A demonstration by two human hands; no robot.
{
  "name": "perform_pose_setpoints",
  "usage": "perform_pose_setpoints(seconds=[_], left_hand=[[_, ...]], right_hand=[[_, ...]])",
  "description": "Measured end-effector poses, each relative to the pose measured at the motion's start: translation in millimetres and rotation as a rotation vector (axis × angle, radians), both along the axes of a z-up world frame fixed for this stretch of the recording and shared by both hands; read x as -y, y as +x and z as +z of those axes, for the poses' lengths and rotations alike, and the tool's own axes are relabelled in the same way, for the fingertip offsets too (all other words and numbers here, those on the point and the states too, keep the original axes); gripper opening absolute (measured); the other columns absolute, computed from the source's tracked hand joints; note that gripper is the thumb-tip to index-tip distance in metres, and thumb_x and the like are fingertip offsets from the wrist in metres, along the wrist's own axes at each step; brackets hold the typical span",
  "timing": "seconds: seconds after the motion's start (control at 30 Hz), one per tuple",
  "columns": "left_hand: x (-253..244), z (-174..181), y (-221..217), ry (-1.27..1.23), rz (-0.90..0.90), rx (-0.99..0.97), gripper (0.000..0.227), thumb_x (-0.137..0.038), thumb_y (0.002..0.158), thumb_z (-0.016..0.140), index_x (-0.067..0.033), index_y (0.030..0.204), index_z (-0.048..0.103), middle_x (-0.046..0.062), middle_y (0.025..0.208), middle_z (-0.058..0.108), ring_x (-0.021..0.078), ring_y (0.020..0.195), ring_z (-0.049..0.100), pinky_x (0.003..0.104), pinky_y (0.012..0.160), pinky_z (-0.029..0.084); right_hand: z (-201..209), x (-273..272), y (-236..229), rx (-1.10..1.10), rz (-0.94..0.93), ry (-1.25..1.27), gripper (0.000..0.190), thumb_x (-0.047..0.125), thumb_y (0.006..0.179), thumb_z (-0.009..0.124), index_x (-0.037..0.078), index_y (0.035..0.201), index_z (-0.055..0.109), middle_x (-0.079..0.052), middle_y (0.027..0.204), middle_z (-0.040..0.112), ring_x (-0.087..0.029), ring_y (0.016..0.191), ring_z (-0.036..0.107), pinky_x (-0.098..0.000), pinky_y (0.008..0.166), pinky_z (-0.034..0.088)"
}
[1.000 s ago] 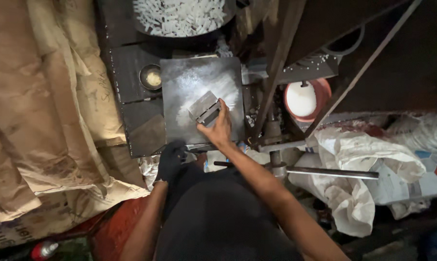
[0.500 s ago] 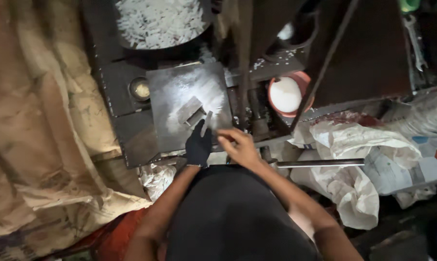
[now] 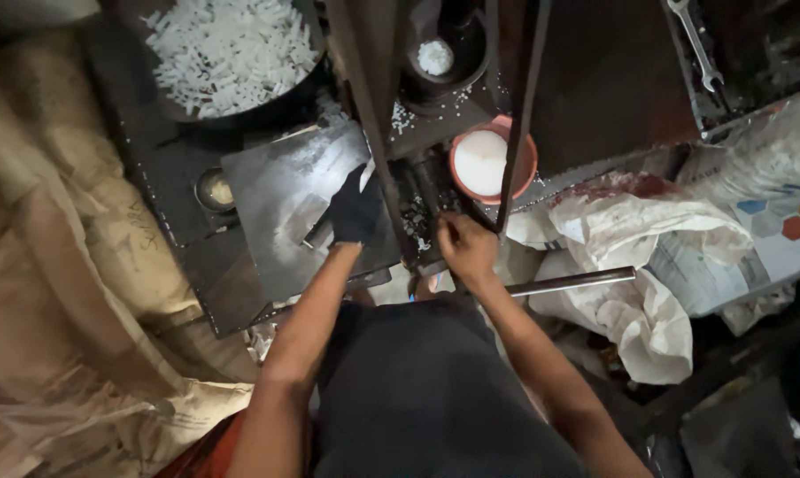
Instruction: The person operates a manual press machine by repeatedly placing a metal block under the press, pulling a lever to activate the press, and then removing the block. The person wears a black glove on the left hand and uses both hands to handle the block and operate the lever.
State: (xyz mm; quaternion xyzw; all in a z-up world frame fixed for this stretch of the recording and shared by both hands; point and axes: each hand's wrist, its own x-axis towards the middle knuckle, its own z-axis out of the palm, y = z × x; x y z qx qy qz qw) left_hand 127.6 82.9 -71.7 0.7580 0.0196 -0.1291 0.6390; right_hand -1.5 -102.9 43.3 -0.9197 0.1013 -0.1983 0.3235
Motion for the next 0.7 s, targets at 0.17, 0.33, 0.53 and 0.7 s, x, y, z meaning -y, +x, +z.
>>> perform_pose_setpoints(seconds=[0.17, 0.33, 0.53, 0.7], left_hand=[[17, -45, 37, 0.462, -0.128, 0.471, 0.044, -0.016, 0.091, 0.060, -0.0002, 0.133, 0.063, 0.025, 0.124, 0.070, 0.0420, 0.113, 0.067, 0.048, 0.097, 0.053], [21, -39, 32, 0.498, -0.096, 0.442, 0.043, -0.013, 0.092, 0.057, -0.0022, 0.133, 0.064, 0.024, 0.121, 0.072, 0.0405, 0.112, 0.069, 0.047, 0.097, 0.054], [-18, 46, -50, 0.449, 0.009, 0.163, 0.042, -0.026, 0.095, 0.065, -0.0094, 0.134, 0.066, 0.024, 0.106, 0.073, 0.0402, 0.100, 0.071, 0.046, 0.086, 0.056], [-80, 81, -116, 0.351, -0.032, 0.188, 0.042, -0.020, 0.097, 0.065, -0.0067, 0.136, 0.062, 0.021, 0.125, 0.071, 0.0372, 0.113, 0.070, 0.044, 0.093, 0.055]], right_hand=[[-8, 2, 3, 0.034, -0.014, -0.053, 0.011, 0.016, 0.089, 0.075, 0.008, 0.097, 0.075, -0.010, 0.081, 0.071, -0.029, 0.064, 0.068, -0.0390, 0.058, 0.052], [-3, 1, 3, 0.061, -0.007, -0.002, 0.012, 0.013, 0.090, 0.075, 0.007, 0.100, 0.075, -0.011, 0.086, 0.073, -0.027, 0.067, 0.069, -0.0367, 0.059, 0.054], [26, -19, -14, 0.124, 0.147, 0.174, 0.012, 0.004, 0.095, 0.072, 0.002, 0.107, 0.073, -0.015, 0.092, 0.074, -0.024, 0.075, 0.072, -0.0323, 0.067, 0.056], [28, -67, -37, -0.217, 0.450, 0.581, 0.016, 0.006, 0.096, 0.069, 0.002, 0.112, 0.073, -0.011, 0.094, 0.077, -0.021, 0.076, 0.076, -0.0284, 0.069, 0.060]])
